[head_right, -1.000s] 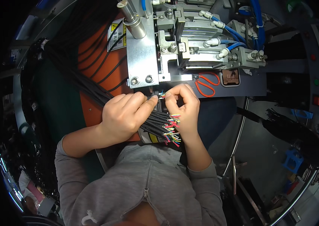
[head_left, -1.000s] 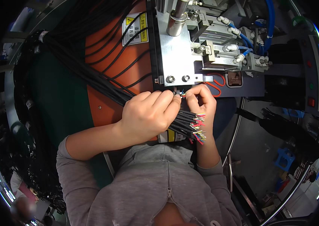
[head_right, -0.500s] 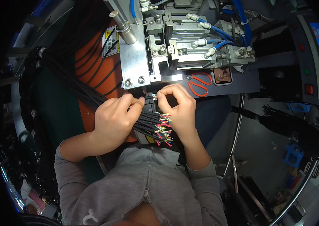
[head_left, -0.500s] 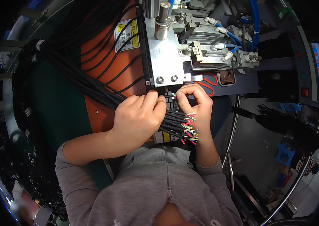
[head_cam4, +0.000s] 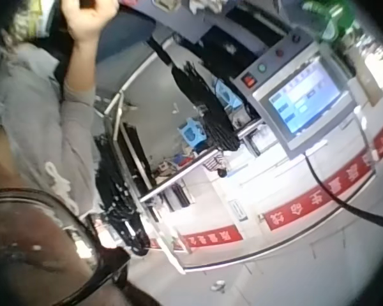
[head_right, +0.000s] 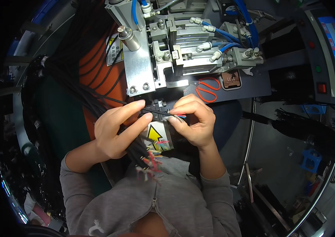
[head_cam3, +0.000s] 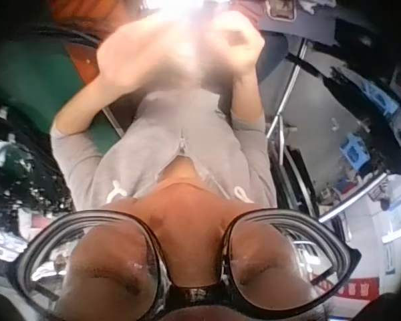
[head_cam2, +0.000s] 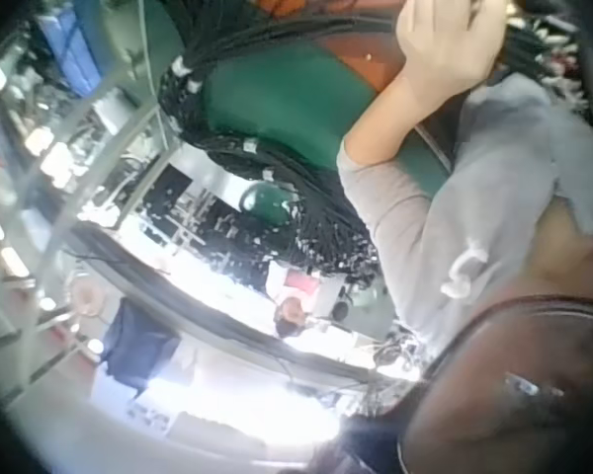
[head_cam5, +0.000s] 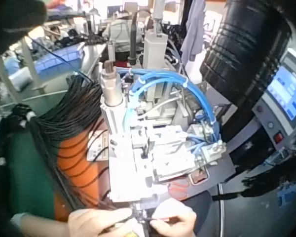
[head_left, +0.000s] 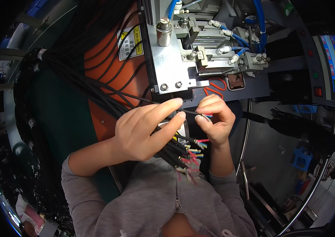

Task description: The person inserts individual colored wires from a black cable bundle into a metal jig on a workbench. They repeatedly feed the wires into the jig's slots and use a tool to secure them, working on a single cable end throughout the clip.

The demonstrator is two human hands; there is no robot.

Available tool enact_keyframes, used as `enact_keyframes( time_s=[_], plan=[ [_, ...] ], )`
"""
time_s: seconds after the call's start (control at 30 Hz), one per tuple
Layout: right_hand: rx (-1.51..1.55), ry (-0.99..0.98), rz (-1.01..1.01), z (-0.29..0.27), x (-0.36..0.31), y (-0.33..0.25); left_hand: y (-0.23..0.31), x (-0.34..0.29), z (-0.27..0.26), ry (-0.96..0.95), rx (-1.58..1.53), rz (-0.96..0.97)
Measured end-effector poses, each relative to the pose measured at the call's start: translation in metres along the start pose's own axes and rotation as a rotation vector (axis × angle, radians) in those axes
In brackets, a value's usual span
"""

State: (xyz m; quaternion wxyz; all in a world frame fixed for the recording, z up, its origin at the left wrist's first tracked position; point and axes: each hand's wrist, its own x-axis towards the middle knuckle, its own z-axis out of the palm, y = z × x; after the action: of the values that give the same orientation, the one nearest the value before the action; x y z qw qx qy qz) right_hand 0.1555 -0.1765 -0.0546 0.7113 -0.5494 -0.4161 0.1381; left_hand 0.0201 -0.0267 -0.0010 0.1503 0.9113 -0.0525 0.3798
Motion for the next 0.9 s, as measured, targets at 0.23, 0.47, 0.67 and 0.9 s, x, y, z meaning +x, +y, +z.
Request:
enact_keyframes(
  time_s=[0.23,0.47,0.67,0.9],
  plan=[
    [-0.085,0.015,0.038,0.024,0.006,-0.023,-0.005,-0.004,0.001,-0.106,-0.13,-0.025],
    [-0.173,0.068,-0.212,0.032,0.012,-0.019,-0.004,0.002,0.0,-0.032,-0.13,-0.031],
    [0.092,0.105,0.104,0.028,0.014,-0.023,-0.004,0.0,0.003,-0.081,-0.134,-0.046],
    [-0.187,0.081,0.042,0.023,0.013,-0.026,-0.002,-0.001,0.002,-0.166,-0.168,-0.122]
  ],
)
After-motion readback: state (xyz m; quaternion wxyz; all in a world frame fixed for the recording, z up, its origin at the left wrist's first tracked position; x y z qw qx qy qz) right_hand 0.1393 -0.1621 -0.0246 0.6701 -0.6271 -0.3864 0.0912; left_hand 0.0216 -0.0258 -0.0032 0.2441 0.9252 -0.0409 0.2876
